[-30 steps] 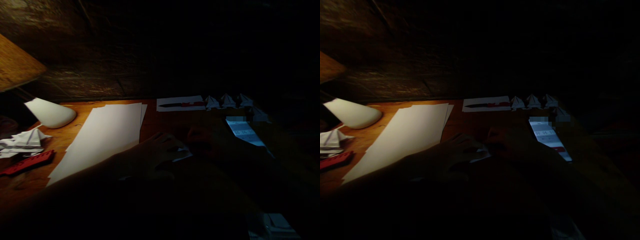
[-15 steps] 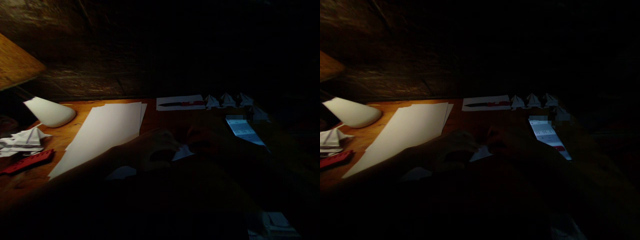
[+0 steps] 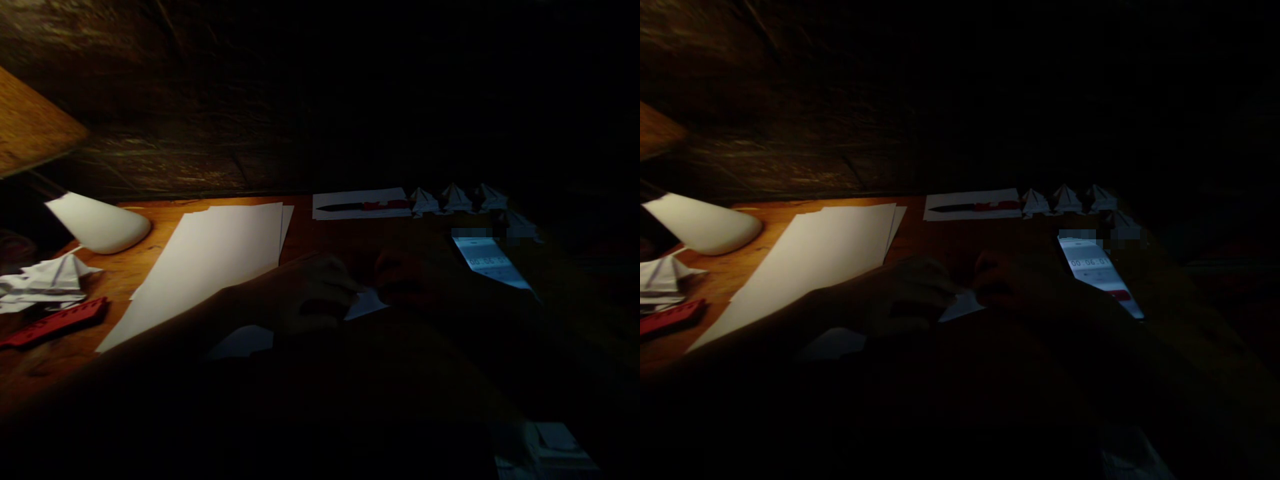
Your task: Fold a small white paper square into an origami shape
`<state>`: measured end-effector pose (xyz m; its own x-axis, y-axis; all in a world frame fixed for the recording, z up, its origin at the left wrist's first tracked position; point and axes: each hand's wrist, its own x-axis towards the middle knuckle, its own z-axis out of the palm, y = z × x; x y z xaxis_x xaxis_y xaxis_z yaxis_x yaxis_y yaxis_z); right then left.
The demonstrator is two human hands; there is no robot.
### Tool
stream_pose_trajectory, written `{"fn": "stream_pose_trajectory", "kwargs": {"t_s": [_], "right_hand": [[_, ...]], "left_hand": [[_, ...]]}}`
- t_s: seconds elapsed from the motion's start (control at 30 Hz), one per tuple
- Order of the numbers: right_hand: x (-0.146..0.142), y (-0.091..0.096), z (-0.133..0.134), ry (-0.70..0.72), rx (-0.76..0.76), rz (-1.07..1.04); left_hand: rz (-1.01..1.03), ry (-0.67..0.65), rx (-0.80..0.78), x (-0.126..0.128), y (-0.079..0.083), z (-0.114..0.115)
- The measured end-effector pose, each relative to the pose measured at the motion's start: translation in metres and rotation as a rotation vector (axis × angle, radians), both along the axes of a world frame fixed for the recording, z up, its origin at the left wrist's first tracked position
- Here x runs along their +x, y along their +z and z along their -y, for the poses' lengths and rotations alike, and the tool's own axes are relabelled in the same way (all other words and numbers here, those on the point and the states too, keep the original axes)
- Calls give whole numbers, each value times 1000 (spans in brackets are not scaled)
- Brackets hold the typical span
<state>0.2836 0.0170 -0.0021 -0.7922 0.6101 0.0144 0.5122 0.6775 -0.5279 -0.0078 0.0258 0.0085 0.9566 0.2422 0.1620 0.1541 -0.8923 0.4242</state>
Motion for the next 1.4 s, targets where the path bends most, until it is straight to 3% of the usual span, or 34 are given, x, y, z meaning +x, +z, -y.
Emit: {"fn": "stream_pose_trajectory", "kwargs": {"t_s": [0.53,1.27,1.4], "right_hand": [[1,-6,-2,6,-15,-42],[0,-2,-1,-7,-4,-38],[0,-1,-1,-9,4,-25]], "left_hand": [[-94,-68,30,-1,14,0],[-67,-56,-61,-3,14,4],[-15,-5,-101,-4,12,4]]}}
